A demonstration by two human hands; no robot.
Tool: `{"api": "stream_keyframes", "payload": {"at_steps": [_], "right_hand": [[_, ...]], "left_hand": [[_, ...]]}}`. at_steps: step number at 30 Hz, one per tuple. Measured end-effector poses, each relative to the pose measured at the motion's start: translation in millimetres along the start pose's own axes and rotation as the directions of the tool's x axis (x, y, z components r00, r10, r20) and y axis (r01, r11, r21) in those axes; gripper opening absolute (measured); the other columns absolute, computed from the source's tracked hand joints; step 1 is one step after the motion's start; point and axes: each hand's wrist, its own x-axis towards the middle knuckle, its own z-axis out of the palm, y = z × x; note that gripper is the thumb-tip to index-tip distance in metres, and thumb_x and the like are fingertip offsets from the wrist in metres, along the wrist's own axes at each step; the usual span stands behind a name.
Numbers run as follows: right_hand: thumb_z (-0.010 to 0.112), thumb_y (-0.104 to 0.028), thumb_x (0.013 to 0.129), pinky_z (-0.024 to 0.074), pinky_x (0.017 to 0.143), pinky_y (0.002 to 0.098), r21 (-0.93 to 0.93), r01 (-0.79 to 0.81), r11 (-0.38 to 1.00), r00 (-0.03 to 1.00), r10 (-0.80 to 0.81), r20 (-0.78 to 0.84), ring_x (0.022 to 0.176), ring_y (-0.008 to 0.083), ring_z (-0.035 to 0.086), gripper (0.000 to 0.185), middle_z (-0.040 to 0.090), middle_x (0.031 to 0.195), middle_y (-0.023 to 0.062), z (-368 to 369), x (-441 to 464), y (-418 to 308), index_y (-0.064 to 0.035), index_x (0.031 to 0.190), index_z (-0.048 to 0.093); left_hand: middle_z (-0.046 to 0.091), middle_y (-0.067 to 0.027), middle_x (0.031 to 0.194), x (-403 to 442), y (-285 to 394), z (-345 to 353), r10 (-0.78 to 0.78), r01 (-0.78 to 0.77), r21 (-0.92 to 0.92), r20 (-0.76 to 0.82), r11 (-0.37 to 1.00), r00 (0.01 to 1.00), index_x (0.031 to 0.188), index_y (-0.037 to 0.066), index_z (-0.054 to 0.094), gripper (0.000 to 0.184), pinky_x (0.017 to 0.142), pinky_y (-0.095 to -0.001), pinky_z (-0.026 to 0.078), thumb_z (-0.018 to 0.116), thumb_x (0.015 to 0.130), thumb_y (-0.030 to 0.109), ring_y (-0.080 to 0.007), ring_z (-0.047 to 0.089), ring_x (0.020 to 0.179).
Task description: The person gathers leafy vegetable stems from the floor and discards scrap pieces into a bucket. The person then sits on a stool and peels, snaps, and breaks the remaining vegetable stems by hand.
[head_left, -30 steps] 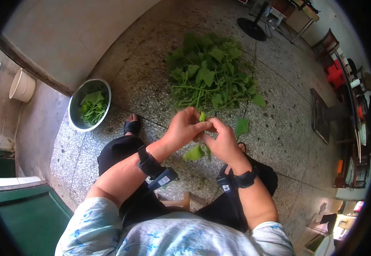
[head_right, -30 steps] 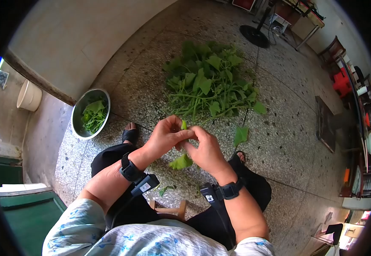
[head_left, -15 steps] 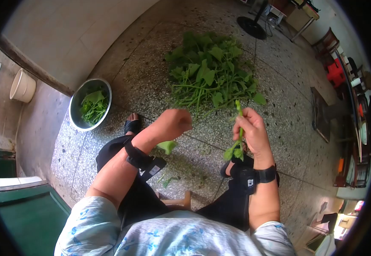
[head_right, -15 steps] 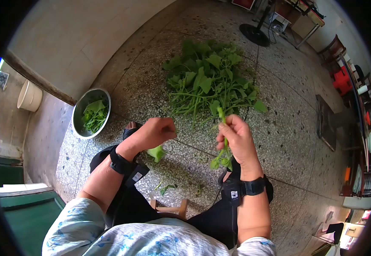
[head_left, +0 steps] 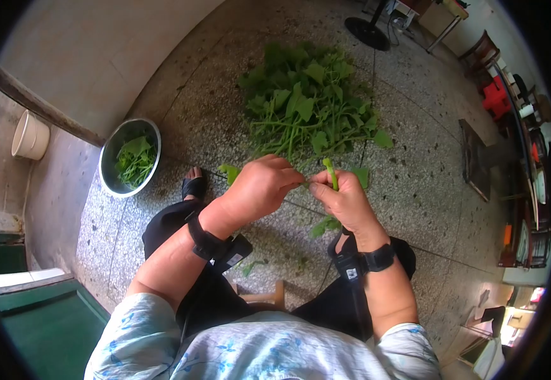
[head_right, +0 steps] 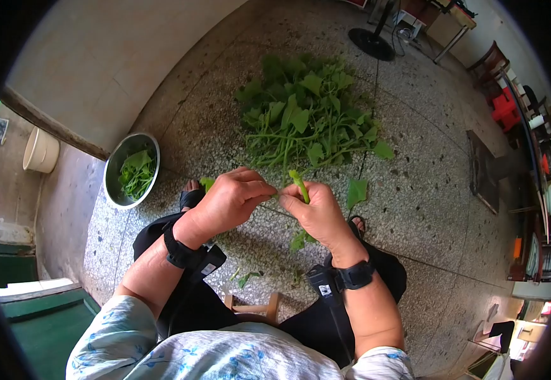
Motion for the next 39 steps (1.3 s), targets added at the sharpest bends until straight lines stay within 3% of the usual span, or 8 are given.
{"api": "stream_keyframes", "payload": {"at_steps": [2, 7, 12, 16, 20, 25, 36, 39], "right_hand": [[0.054, -0.005, 0.08, 0.0245, 0.038, 0.0165, -0.048, 0.022, 0.999, 1.0, -0.022, 0.006, 0.043, 0.0013, 0.033, 0.005, 0.045, 0.06, -0.0045, 1.4, -0.2, 0.2, -0.0011, 0.082, 0.056], [0.055, -0.006, 0.078, 0.023, 0.037, 0.0171, 0.426, -0.043, 0.904, 0.999, 0.046, 0.003, 0.044, 0.0003, 0.032, 0.003, 0.041, 0.056, -0.0062, 5.1, -1.2, -1.4, -0.0028, 0.077, 0.055], [0.053, -0.005, 0.079, 0.0229, 0.037, 0.017, 0.391, -0.094, 0.915, 0.994, 0.106, -0.01, 0.042, 0.0013, 0.03, 0.002, 0.039, 0.055, -0.0061, 4.1, 2.2, 2.2, -0.0043, 0.078, 0.052], [0.054, -0.006, 0.078, 0.0226, 0.037, 0.0175, 0.415, -0.109, 0.903, 0.987, 0.148, -0.063, 0.042, 0.0012, 0.03, 0.003, 0.039, 0.056, -0.0062, -3.1, 0.0, 2.3, -0.0048, 0.077, 0.052], [0.054, -0.005, 0.079, 0.0226, 0.037, 0.0178, 0.43, -0.079, 0.899, 0.987, 0.132, -0.093, 0.041, 0.0013, 0.03, 0.003, 0.038, 0.054, -0.007, -15.5, -2.2, 6.2, -0.0054, 0.076, 0.052], [0.053, -0.005, 0.079, 0.0225, 0.037, 0.0175, 0.424, -0.063, 0.904, 0.974, 0.148, -0.17, 0.041, 0.0005, 0.028, 0.005, 0.036, 0.053, -0.0078, -25.3, -4.6, 7.8, -0.0064, 0.074, 0.052], [0.051, -0.003, 0.078, 0.0224, 0.035, 0.0174, 0.412, 0.126, 0.903, 0.893, 0.078, -0.444, 0.04, 0.0014, 0.03, 0.002, 0.039, 0.054, -0.0055, -55.0, -11.1, 21.6, -0.0047, 0.079, 0.052], [0.051, -0.003, 0.077, 0.0224, 0.036, 0.0169, 0.298, 0.09, 0.95, 0.911, 0.042, -0.41, 0.042, 0.0008, 0.031, 0.005, 0.042, 0.057, -0.0053, -53.7, -11.4, 25.0, -0.0045, 0.082, 0.052]], "left_hand": [[0.059, -0.0111, 0.076, 0.4, 0.7, 0.4, 0.026, -0.026, -0.014, 0.016, 1.0, 1.0, 0.083, 0.002, 0.062, 0.012, 0.059, -0.0321, 0.048, 0.062, 0.071, 0.003, -0.0264, 0.059, 0.071], [0.059, -0.0124, 0.076, 0.0, 2.8, 7.1, -0.114, 0.104, -0.179, -0.045, 0.978, 0.992, 0.083, 0.001, 0.062, 0.013, 0.059, -0.0321, 0.047, 0.062, 0.07, 0.003, -0.0273, 0.058, 0.07], [0.061, -0.0126, 0.077, 0.6, 5.0, 5.0, -0.218, 0.188, -0.297, -0.072, 0.936, 0.973, 0.084, 0.001, 0.062, 0.013, 0.059, -0.0287, 0.048, 0.062, 0.071, 0.004, -0.0229, 0.06, 0.066], [0.061, -0.0051, 0.085, -1.0, -7.8, -6.5, -0.436, 0.407, -0.64, 0.123, 0.651, 0.891, 0.087, -0.001, 0.062, 0.011, 0.066, -0.0249, 0.049, 0.058, 0.08, 0.007, -0.0096, 0.057, 0.077], [0.06, -0.0124, 0.094, -0.9, -20.5, -18.3, -0.534, 0.212, -0.948, 0.056, 0.237, 0.844, 0.097, -0.001, 0.057, 0.017, 0.069, -0.0297, 0.052, 0.051, 0.084, 0.009, -0.0198, 0.06, 0.083], [0.058, -0.0142, 0.095, -5.6, -36.8, -34.2, -0.557, 0.089, -0.994, 0.04, 0.06, 0.83, 0.103, -0.001, 0.053, 0.02, 0.07, -0.0305, 0.052, 0.048, 0.087, 0.01, -0.0221, 0.06, 0.085], [0.059, -0.0097, 0.09, -9.5, -49.0, -56.1, -0.693, 0.024, -0.985, -0.103, 0.171, 0.714, 0.1, 0.0, 0.052, 0.018, 0.07, -0.0272, 0.05, 0.046, 0.087, 0.011, -0.0178, 0.059, 0.083], [0.06, -0.0021, 0.086, -10.9, -48.1, -38.6, -0.65, 0.325, -0.717, -0.232, 0.617, 0.724, 0.1, 0.005, 0.056, 0.017, 0.062, -0.0215, 0.045, 0.05, 0.085, 0.012, -0.009, 0.056, 0.078]]}}
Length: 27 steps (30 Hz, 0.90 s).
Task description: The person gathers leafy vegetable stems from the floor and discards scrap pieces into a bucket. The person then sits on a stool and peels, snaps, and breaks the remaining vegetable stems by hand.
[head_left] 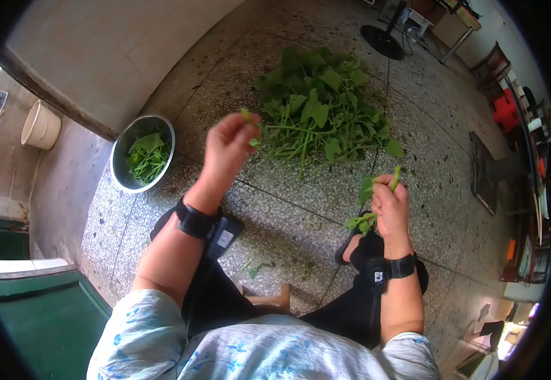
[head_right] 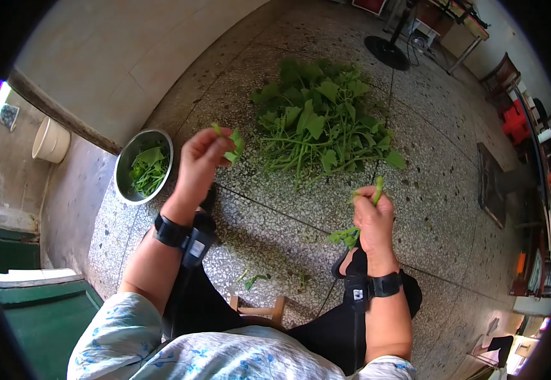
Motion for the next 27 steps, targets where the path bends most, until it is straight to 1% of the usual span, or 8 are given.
{"api": "stream_keyframes", "payload": {"at_steps": [1, 4, 6, 8, 16, 20, 22, 27], "right_hand": [[0.052, -0.003, 0.077, 0.0225, 0.036, 0.0166, -0.083, 0.004, 0.997, 0.999, -0.001, 0.034, 0.043, 0.0008, 0.033, 0.006, 0.043, 0.058, -0.0051, 3.2, -1.7, 1.6, -0.0045, 0.082, 0.052], [0.057, -0.01, 0.077, 0.0289, 0.044, 0.0174, -0.298, -0.02, 0.954, 0.986, 0.069, 0.154, 0.051, 0.0028, 0.039, 0.008, 0.047, 0.063, -0.0038, 22.9, -8.1, -3.2, -0.0038, 0.081, 0.055], [0.058, -0.012, 0.077, 0.0299, 0.046, 0.0175, -0.337, -0.028, 0.941, 0.981, 0.091, 0.174, 0.052, 0.0029, 0.039, 0.009, 0.048, 0.064, -0.0039, 29.9, -6.4, 2.7, -0.0034, 0.081, 0.056], [0.056, -0.01, 0.079, 0.0251, 0.04, 0.0158, -0.376, 0.221, 0.9, 0.939, -0.093, 0.331, 0.048, -0.0002, 0.035, 0.008, 0.046, 0.063, -0.0049, 39.5, -6.5, 6.2, -0.0026, 0.081, 0.056], [0.059, -0.008, 0.078, 0.0313, 0.047, 0.0174, -0.147, 0.009, 0.989, 0.947, 0.039, 0.318, 0.053, 0.002, 0.041, 0.009, 0.049, 0.064, -0.0047, 48.7, -15.3, -3.9, -0.0008, 0.083, 0.059], [0.057, -0.007, 0.078, 0.0269, 0.041, 0.0175, -0.055, -0.073, 0.996, 0.946, 0.087, 0.313, 0.047, 0.0011, 0.036, 0.006, 0.045, 0.059, -0.0061, 50.8, -16.4, -4.4, -0.0017, 0.081, 0.056], [0.056, -0.007, 0.079, 0.0253, 0.039, 0.0179, 0.041, -0.162, 0.986, 0.935, 0.14, 0.326, 0.045, 0.0011, 0.033, 0.005, 0.042, 0.057, -0.0068, 55.0, -17.6, -3.3, -0.0023, 0.08, 0.055], [0.052, -0.006, 0.079, 0.0239, 0.038, 0.0182, 0.141, -0.22, 0.965, 0.931, 0.164, 0.326, 0.042, 0.0033, 0.03, 0.001, 0.039, 0.055, -0.0047, 55.0, -14.9, 2.3, -0.0063, 0.08, 0.051]], "left_hand": [[0.058, -0.0021, 0.084, -3.8, -5.1, 9.9, 0.007, -0.007, 0.195, 0.002, 0.981, 1.0, 0.099, 0.003, 0.057, 0.017, 0.06, -0.0218, 0.044, 0.051, 0.084, 0.007, -0.0088, 0.054, 0.074], [0.052, -0.0097, 0.077, -18.7, -1.3, 35.2, 0.294, -0.411, 0.451, 0.308, 0.792, 0.905, 0.096, -0.002, 0.056, 0.018, 0.059, -0.0262, 0.043, 0.051, 0.079, -0.004, -0.0163, 0.054, 0.068], [0.051, -0.0119, 0.077, -27.4, 1.0, 46.2, 0.284, -0.472, 0.453, 0.422, 0.756, 0.861, 0.097, 0.0, 0.057, 0.021, 0.058, -0.0299, 0.043, 0.052, 0.077, -0.004, -0.0238, 0.054, 0.069], [0.052, -0.0118, 0.076, -32.4, 1.1, 53.7, 0.277, -0.503, 0.45, 0.477, 0.738, 0.834, 0.097, 0.001, 0.058, 0.023, 0.058, -0.031, 0.043, 0.053, 0.076, -0.005, -0.0256, 0.054, 0.07], [0.054, -0.011, 0.078, -35.7, 4.0, 60.9, 0.334, -0.671, 0.503, 0.604, 0.544, 0.723, 0.098, 0.006, 0.06, 0.028, 0.063, -0.0336, 0.046, 0.056, 0.072, -0.004, -0.0271, 0.055, 0.074], [0.056, -0.0111, 0.078, -37.2, 0.3, 65.2, 0.303, -0.63, 0.49, 0.59, 0.603, 0.749, 0.094, 0.004, 0.06, 0.024, 0.064, -0.0324, 0.047, 0.057, 0.071, -0.003, -0.0278, 0.056, 0.075], [0.058, -0.0096, 0.078, -38.3, -2.1, 66.8, 0.168, -0.414, 0.384, 0.532, 0.825, 0.83, 0.089, 0.001, 0.059, 0.015, 0.066, -0.0294, 0.047, 0.059, 0.074, -0.001, -0.022, 0.059, 0.075], [0.062, -0.0069, 0.082, -38.5, -1.8, 63.3, 0.024, -0.124, 0.212, 0.423, 0.969, 0.906, 0.084, 0.0, 0.057, 0.006, 0.069, -0.0251, 0.048, 0.058, 0.078, 0.001, -0.0124, 0.058, 0.077]]}}
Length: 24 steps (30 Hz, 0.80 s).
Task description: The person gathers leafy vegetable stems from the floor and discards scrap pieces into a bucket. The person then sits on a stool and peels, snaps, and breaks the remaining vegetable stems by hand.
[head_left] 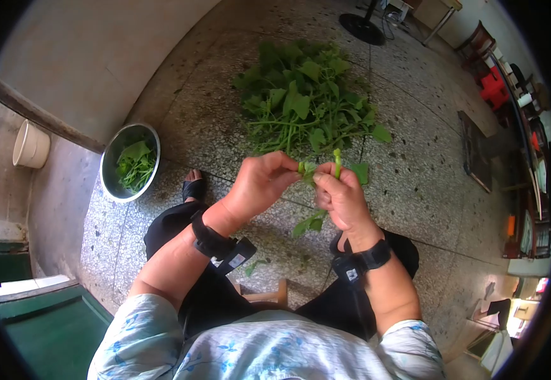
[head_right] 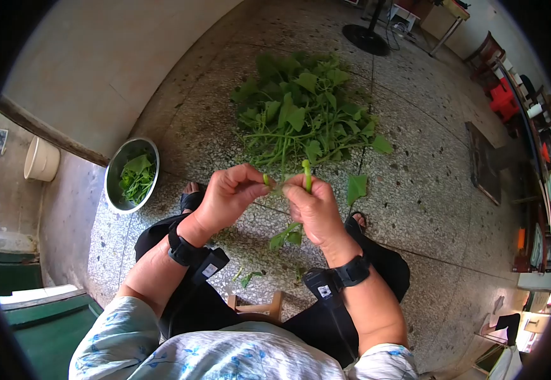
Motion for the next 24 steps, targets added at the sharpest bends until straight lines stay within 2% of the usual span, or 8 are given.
{"api": "stream_keyframes", "payload": {"at_steps": [1, 2, 4, 8, 18, 20, 22, 24], "right_hand": [[0.052, -0.007, 0.08, 0.024, 0.038, 0.0182, -0.002, -0.005, 1.0, 0.999, 0.005, -0.032, 0.042, 0.0033, 0.031, 0.001, 0.039, 0.055, -0.0048, -1.4, -0.1, -1.2, -0.0068, 0.079, 0.051], [0.052, -0.007, 0.08, 0.024, 0.038, 0.0182, -0.002, -0.006, 1.0, 1.0, 0.006, -0.029, 0.042, 0.0033, 0.031, 0.001, 0.039, 0.055, -0.0048, -4.1, -0.4, -1.8, -0.0068, 0.079, 0.051], [0.055, -0.005, 0.078, 0.0226, 0.037, 0.0177, 0.001, 0.001, 1.0, 0.998, -0.001, -0.064, 0.04, 0.0014, 0.03, 0.002, 0.039, 0.053, -0.0069, -10.6, -0.8, -1.4, -0.0051, 0.079, 0.053], [0.055, -0.006, 0.078, 0.0216, 0.037, 0.0175, -0.029, 0.002, 1.0, 0.987, -0.006, -0.163, 0.041, 0.001, 0.03, 0.003, 0.038, 0.054, -0.0075, -21.8, 0.0, 0.5, -0.0051, 0.079, 0.052], [0.053, -0.007, 0.08, 0.0215, 0.036, 0.0174, -0.153, 0.052, 0.987, 0.961, -0.091, -0.26, 0.041, 0.0018, 0.031, 0.003, 0.038, 0.053, -0.0059, -47.2, 3.9, 0.8, -0.0065, 0.077, 0.051], [0.054, -0.007, 0.079, 0.019, 0.035, 0.0182, -0.129, 0.164, 0.978, 0.916, -0.199, -0.349, 0.038, 0.0005, 0.026, 0.002, 0.036, 0.051, -0.0077, -49.3, 4.4, 0.1, -0.0047, 0.078, 0.053], [0.052, -0.006, 0.079, 0.0188, 0.035, 0.0182, -0.118, 0.179, 0.977, 0.895, -0.211, -0.392, 0.039, 0.0005, 0.027, 0.002, 0.035, 0.051, -0.0077, -53.4, 3.7, -4.6, -0.0052, 0.078, 0.053], [0.051, -0.005, 0.079, 0.0192, 0.035, 0.0181, -0.142, 0.251, 0.957, 0.853, -0.289, -0.434, 0.039, 0.0007, 0.027, 0.002, 0.035, 0.052, -0.0074, -56.9, 3.0, -7.2, -0.0061, 0.078, 0.053]], "left_hand": [[0.062, -0.0069, 0.085, 1.3, -1.9, -2.8, -0.028, 0.026, -0.16, -0.01, 0.987, 1.0, 0.083, 0.0, 0.057, 0.005, 0.071, -0.0244, 0.048, 0.058, 0.079, 0.001, -0.0105, 0.058, 0.079], [0.062, -0.0069, 0.085, 2.6, -3.7, -6.1, -0.029, 0.026, -0.158, -0.013, 0.987, 0.999, 0.083, 0.0, 0.057, 0.005, 0.071, -0.0244, 0.048, 0.058, 0.079, 0.001, -0.0105, 0.058, 0.079], [0.062, -0.0099, 0.089, 5.9, -7.0, -15.9, -0.017, -0.009, -0.454, -0.053, 0.891, 0.998, 0.082, 0.001, 0.057, 0.004, 0.072, -0.025, 0.048, 0.058, 0.079, 0.0, -0.0118, 0.058, 0.08], [0.061, -0.0116, 0.089, 8.6, -3.7, -37.8, -0.003, -0.052, -0.569, -0.095, 0.82, 0.995, 0.086, 0.002, 0.056, 0.005, 0.072, -0.0302, 0.05, 0.053, 0.083, 0.004, -0.02, 0.06, 0.085], [0.06, -0.009, 0.088, 5.6, -1.2, -66.9, 0.002, -0.067, -0.588, -0.109, 0.806, 0.994, 0.093, 0.002, 0.054, 0.01, 0.073, -0.0315, 0.049, 0.051, 0.085, 0.007, -0.0217, 0.059, 0.087], [0.059, -0.0081, 0.087, 5.2, -1.0, -67.4, -0.011, -0.077, -0.581, -0.147, 0.81, 0.989, 0.093, 0.002, 0.054, 0.011, 0.074, -0.0307, 0.048, 0.05, 0.085, 0.007, -0.0207, 0.059, 0.086], [0.059, -0.0071, 0.087, 5.3, -1.8, -68.0, -0.025, -0.087, -0.574, -0.184, 0.815, 0.983, 0.093, 0.001, 0.054, 0.011, 0.074, -0.0298, 0.048, 0.05, 0.085, 0.007, -0.0198, 0.058, 0.085], [0.058, -0.0054, 0.084, 6.0, -6.2, -68.8, 0.019, -0.116, -0.435, -0.222, 0.893, 0.975, 0.095, 0.001, 0.054, 0.013, 0.075, -0.0276, 0.046, 0.051, 0.084, 0.007, -0.0166, 0.058, 0.082]]}}
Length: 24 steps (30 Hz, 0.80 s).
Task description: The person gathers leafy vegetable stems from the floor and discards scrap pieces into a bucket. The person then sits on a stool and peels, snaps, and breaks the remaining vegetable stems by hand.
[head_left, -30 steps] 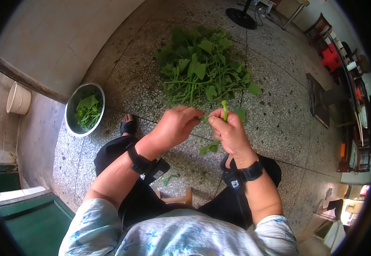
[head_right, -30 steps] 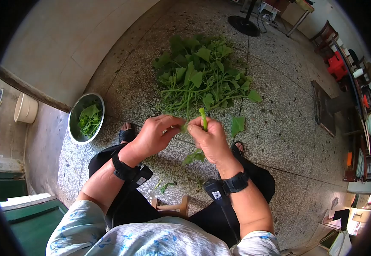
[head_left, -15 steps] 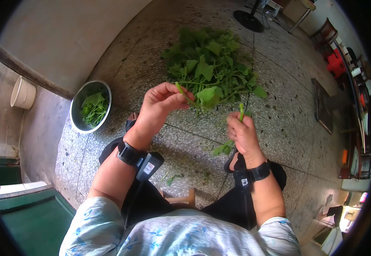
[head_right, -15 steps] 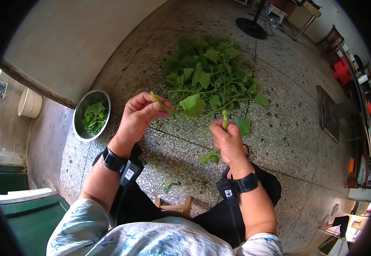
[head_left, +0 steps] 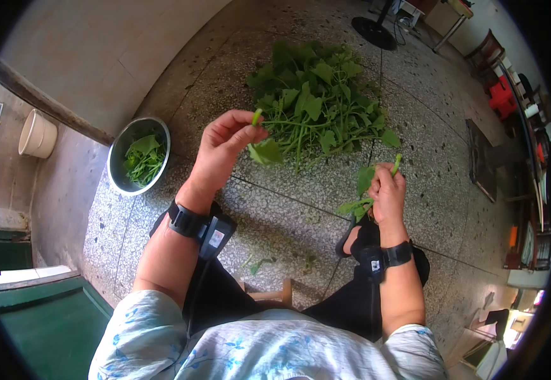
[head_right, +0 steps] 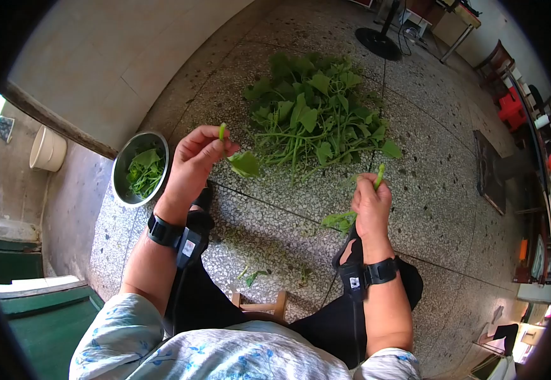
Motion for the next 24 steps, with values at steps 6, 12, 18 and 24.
{"api": "stream_keyframes", "payload": {"at_steps": [6, 12, 18, 24], "right_hand": [[0.05, -0.005, 0.079, 0.0265, 0.041, 0.0174, -0.305, 0.017, 0.952, 0.928, 0.099, 0.36, 0.047, 0.002, 0.035, 0.008, 0.042, 0.059, -0.0058, 26.1, -19.3, -1.9, -0.0048, 0.082, 0.057], [0.055, -0.01, 0.082, 0.0299, 0.051, 0.0175, -0.37, 0.217, 0.903, 0.833, 0.026, 0.552, 0.057, 0.0012, 0.037, 0.014, 0.046, 0.065, -0.0066, 41.8, -27.0, -7.9, -0.0015, 0.092, 0.058], [0.056, -0.01, 0.08, 0.0328, 0.051, 0.0201, -0.393, 0.2, 0.898, 0.832, 0.056, 0.552, 0.057, 0.0032, 0.04, 0.009, 0.047, 0.062, -0.0063, 43.1, -30.5, -11.6, -0.002, 0.079, 0.06], [0.056, -0.008, 0.08, 0.032, 0.048, 0.0189, -0.201, -0.155, 0.967, 0.801, 0.242, 0.548, 0.054, 0.0026, 0.04, 0.005, 0.048, 0.062, -0.0064, 41.2, -31.0, -9.4, -0.0045, 0.08, 0.06]], "left_hand": [[0.059, -0.0067, 0.081, -8.8, -0.6, 35.4, -0.047, -0.116, 0.601, 0.248, 0.791, 0.968, 0.094, 0.0, 0.057, 0.016, 0.069, -0.0271, 0.046, 0.054, 0.078, -0.001, -0.0151, 0.058, 0.077], [0.058, -0.0101, 0.079, -10.0, -12.0, 44.7, 0.077, -0.413, 0.642, 0.484, 0.646, 0.872, 0.088, 0.005, 0.062, 0.018, 0.065, -0.0324, 0.046, 0.06, 0.071, -0.001, -0.0257, 0.057, 0.075], [0.059, -0.0084, 0.075, -11.7, -8.3, 50.9, 0.099, -0.475, 0.629, 0.536, 0.615, 0.838, 0.084, 0.004, 0.062, 0.014, 0.064, -0.0341, 0.046, 0.062, 0.07, 0.001, -0.0249, 0.057, 0.074], [0.059, -0.0096, 0.076, -15.9, -13.9, 56.0, 0.096, -0.442, 0.62, 0.509, 0.648, 0.855, 0.083, 0.002, 0.061, 0.013, 0.062, -0.0333, 0.048, 0.062, 0.07, 0.001, -0.026, 0.058, 0.075]]}}
